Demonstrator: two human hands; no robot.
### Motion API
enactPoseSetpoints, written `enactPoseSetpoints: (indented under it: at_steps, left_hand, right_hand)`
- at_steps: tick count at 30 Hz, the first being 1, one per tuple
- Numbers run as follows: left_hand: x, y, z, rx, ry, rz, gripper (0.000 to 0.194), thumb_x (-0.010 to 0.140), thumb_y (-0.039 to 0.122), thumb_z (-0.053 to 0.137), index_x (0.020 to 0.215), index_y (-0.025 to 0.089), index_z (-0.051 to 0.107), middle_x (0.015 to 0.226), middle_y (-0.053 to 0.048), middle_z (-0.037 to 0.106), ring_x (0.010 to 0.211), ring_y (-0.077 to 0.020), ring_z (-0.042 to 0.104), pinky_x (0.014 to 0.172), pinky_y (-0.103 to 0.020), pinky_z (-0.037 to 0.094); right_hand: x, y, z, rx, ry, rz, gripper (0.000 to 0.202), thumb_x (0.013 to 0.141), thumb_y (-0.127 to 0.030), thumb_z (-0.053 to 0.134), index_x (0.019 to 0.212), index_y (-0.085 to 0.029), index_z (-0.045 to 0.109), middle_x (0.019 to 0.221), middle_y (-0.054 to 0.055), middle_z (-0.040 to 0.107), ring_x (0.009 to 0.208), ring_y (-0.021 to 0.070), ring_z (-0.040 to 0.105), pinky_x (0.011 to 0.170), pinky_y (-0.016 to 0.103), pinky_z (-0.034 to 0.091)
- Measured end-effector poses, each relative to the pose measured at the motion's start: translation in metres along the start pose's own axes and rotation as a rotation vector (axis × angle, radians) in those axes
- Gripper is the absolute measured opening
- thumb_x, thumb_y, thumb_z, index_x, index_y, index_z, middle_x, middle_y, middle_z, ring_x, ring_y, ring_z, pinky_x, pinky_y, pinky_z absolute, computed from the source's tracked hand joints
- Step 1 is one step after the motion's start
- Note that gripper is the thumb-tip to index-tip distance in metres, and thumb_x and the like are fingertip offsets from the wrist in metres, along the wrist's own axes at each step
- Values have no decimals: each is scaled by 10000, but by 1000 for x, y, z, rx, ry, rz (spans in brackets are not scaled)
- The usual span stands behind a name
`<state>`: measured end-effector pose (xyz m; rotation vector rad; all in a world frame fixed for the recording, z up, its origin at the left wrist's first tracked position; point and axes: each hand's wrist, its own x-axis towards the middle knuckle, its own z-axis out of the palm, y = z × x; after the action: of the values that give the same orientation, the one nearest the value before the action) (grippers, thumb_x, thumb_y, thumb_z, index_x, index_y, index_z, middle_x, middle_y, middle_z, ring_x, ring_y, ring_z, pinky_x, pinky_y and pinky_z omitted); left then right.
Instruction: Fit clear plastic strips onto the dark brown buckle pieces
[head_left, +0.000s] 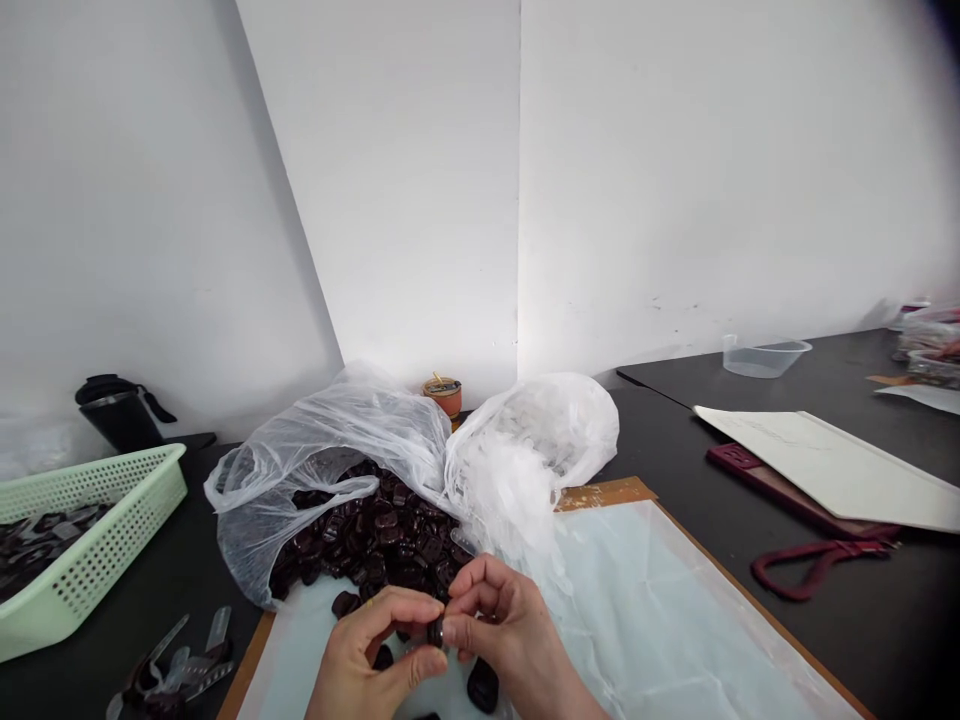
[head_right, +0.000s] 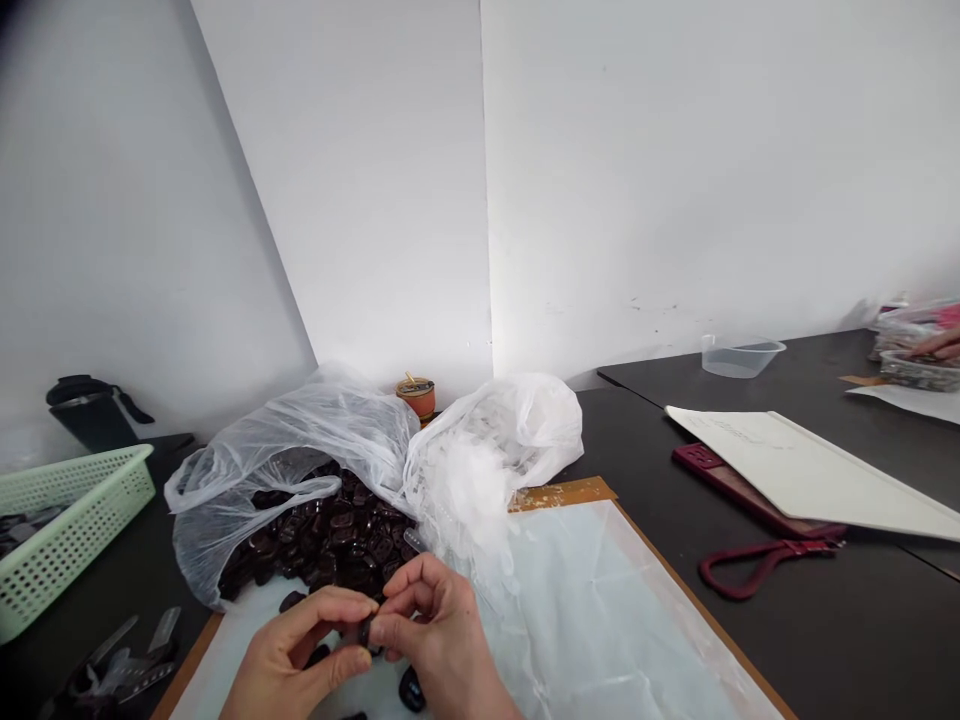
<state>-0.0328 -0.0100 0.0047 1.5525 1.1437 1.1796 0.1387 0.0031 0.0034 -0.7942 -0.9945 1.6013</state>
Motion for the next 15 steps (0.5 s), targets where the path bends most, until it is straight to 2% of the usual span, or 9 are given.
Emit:
enactPoseSetpoints:
  at_steps: [6, 10, 15]
  left_hand:
    - [-1, 5, -2, 94, 37, 66, 150, 654, 239, 844, 794, 268, 798, 859, -70, 776, 807, -276, 677, 737, -314, 537]
    - [-1, 6, -2, 133, 41, 102, 140, 668, 233, 830, 799, 260, 789, 854, -56, 774, 788, -251, 679, 717, -292, 543]
    - [0, -1, -2, 89, -5, 119, 147, 715, 264, 789, 862, 267, 785, 933, -50, 726, 788, -207, 671, 708, -265, 551]
  right_hand:
    - [0, 2, -2, 123, -86, 72, 397, 573, -305, 901, 774, -154, 594, 610, -21, 687, 502, 80, 571, 534, 205, 430]
    - [1, 3, -4, 155, -120, 88, 430, 583, -289, 897, 842, -164, 577, 640, -28, 684, 529, 91, 594, 563, 218, 452]
    - [3, 3, -3, 109, -86, 47, 429, 587, -232, 870, 844, -184, 530, 638, -42, 669, 515, 95, 588, 544, 220, 458]
